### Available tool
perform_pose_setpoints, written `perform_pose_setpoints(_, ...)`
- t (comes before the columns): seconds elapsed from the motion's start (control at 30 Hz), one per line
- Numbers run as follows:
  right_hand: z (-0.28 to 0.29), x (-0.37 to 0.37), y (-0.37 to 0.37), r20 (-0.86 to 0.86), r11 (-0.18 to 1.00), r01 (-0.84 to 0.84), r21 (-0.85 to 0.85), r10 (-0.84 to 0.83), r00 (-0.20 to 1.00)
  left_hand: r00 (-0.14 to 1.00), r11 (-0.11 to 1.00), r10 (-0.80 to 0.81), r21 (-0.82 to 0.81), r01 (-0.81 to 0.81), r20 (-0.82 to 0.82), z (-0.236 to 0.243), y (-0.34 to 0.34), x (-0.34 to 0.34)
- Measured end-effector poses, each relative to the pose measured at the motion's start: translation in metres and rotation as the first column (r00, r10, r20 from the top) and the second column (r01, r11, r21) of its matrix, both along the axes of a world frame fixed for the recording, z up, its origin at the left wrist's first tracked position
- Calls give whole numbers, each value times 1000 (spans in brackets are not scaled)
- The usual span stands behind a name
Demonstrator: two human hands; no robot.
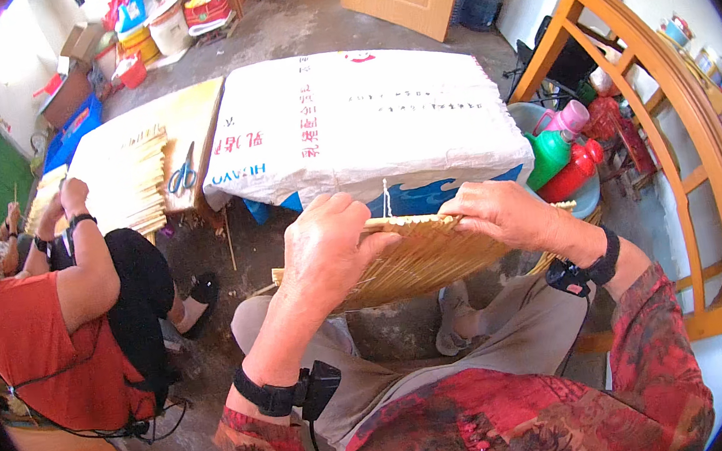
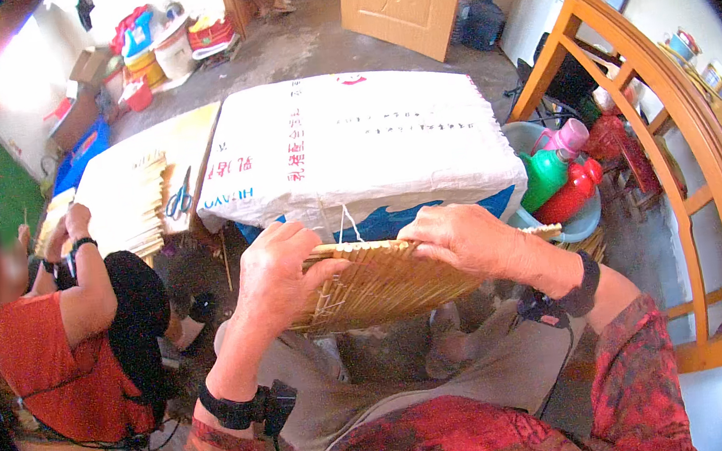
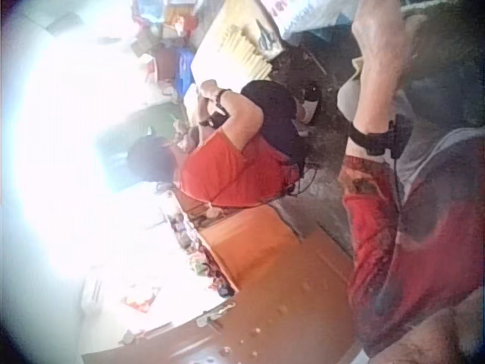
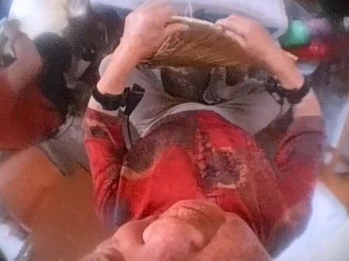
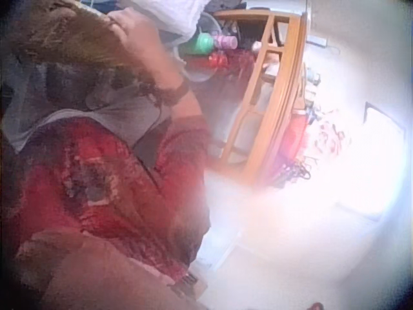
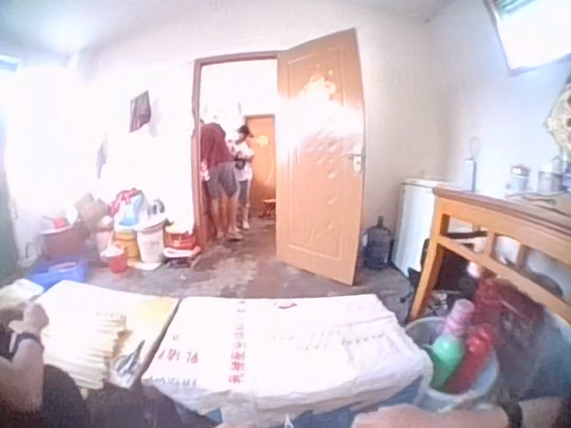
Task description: The person weaves together bamboo sticks using white thread to create a mat, looping the thread around each stick by hand and pulling it tight.
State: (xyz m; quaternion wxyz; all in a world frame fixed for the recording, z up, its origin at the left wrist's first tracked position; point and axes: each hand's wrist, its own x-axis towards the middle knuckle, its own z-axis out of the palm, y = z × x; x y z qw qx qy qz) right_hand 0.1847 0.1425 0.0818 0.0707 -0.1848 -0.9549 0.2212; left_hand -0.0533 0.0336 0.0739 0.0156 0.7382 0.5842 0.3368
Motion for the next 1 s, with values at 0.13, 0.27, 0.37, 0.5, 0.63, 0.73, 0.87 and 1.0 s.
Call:
perform_pose_setpoints(0.13, 9, 1, -3, -114, 982, -36, 187, 58, 992, 996, 995, 86, 44, -86, -6, 13, -16, 6)
perform_pose_setpoints(0.27, 56, 4, -25, -106, 902, -82, 423, 139, 985, 989, 991, 105, 73, -113, 104, 26, -46, 17)
perform_pose_setpoints(0.37, 90, -1, -29, -83, 847, -159, 507, 232, 969, 964, 971, 129, 169, -170, 231, 19, -61, 26)
perform_pose_setpoints(0.5, 122, -45, -31, 70, 629, -374, 682, 453, 889, 769, 917, 356, -41, -396, 530, 13, -90, 42)
perform_pose_setpoints(0.63, 129, -88, -27, 218, 589, -535, 605, 524, 824, 385, 915, 370, -260, -307, 845, -15, -103, 50)
perform_pose_setpoints(0.73, 128, -117, -24, 253, 633, -586, 505, 541, 802, 293, 925, 369, -317, -209, 882, -18, -113, 48)
perform_pose_setpoints(0.87, 98, -157, -27, 311, 732, -635, 248, 561, 768, 295, 892, 449, -403, -206, 843, -30, -134, 37)
perform_pose_setpoints(1.0, 76, -181, -16, 316, 775, -628, 63, 581, 749, 429, 876, 482, -423, -230, 764, -41, -132, 34)
